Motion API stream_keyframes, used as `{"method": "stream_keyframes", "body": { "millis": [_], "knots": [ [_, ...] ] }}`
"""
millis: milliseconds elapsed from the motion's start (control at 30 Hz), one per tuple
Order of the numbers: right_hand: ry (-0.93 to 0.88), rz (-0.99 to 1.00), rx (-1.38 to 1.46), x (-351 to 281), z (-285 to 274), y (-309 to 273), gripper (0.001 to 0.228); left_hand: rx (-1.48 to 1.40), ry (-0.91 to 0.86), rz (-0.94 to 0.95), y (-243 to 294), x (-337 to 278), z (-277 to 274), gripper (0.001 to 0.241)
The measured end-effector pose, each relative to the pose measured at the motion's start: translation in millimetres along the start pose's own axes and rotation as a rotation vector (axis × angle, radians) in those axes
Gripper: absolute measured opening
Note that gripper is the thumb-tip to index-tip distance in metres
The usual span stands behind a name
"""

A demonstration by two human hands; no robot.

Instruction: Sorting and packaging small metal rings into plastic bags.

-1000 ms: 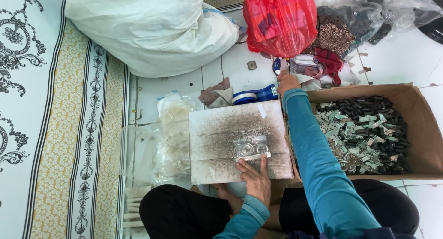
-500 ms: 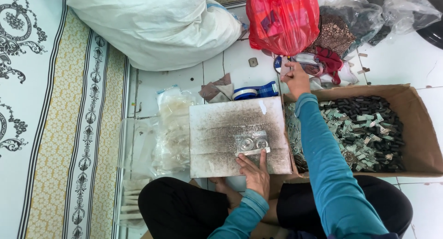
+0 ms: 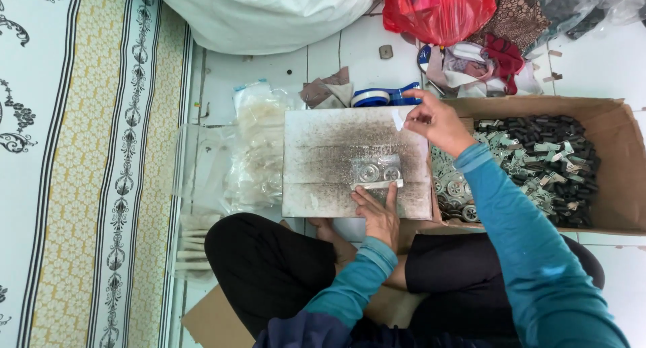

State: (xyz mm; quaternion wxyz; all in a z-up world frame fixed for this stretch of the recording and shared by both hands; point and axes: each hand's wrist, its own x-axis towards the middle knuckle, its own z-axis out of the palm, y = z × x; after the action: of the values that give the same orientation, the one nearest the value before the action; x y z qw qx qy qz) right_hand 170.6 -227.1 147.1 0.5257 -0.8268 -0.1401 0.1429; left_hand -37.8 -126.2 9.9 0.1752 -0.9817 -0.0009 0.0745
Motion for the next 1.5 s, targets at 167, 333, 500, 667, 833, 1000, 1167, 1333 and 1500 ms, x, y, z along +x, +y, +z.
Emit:
{"method": "stream_keyframes", "body": {
  "millis": [167, 333, 500, 667, 833, 1000, 1167, 1333, 1500],
  "knots": [
    [-0.4, 0.134, -0.142, -38.8, 33.5, -63.4, 0.074, 0.018, 0.002, 0.001, -1.7, -2.1, -4.3, 0.063],
    [-0.575, 0.04, -0.289, -46.6, 59.6, -51.7, 0.076, 0.038, -0.013, 0.006, 5.2, -1.4, 9.8, 0.063],
    [-0.508, -0.128, -0.604, -39.6, 72.8, -4.4, 0.073, 0.028, 0.042, -0.001, 7.3, -2.6, 12.7, 0.064],
    [-0.475, -0.138, -0.728, -37.3, 81.5, 11.0, 0.078, 0.007, 0.036, -0.011, 8.5, -2.7, 11.1, 0.063],
    [-0.411, -0.167, -0.945, -43.5, 89.7, -0.9, 0.084, 0.012, 0.044, -0.02, 12.6, -0.1, 19.7, 0.062],
    [-0.355, 0.054, -1.014, -37.6, 81.7, -30.9, 0.084, 0.041, 0.019, -0.015, -0.7, -2.7, -6.4, 0.062],
    [-0.339, 0.145, -0.796, -36.6, 71.1, 0.6, 0.094, 0.009, 0.03, -0.014, -4.4, -4.4, -7.8, 0.062],
    [-0.197, 0.153, -0.556, -55.2, 56.3, 23.5, 0.074, -0.086, 0.126, 0.051, -31.0, -9.7, -5.7, 0.061],
    [0.173, -0.317, -0.553, -74.6, 79.0, 67.5, 0.039, -0.436, 0.763, 0.04, -84.3, 23.7, 33.1, 0.022]
  ]
}}
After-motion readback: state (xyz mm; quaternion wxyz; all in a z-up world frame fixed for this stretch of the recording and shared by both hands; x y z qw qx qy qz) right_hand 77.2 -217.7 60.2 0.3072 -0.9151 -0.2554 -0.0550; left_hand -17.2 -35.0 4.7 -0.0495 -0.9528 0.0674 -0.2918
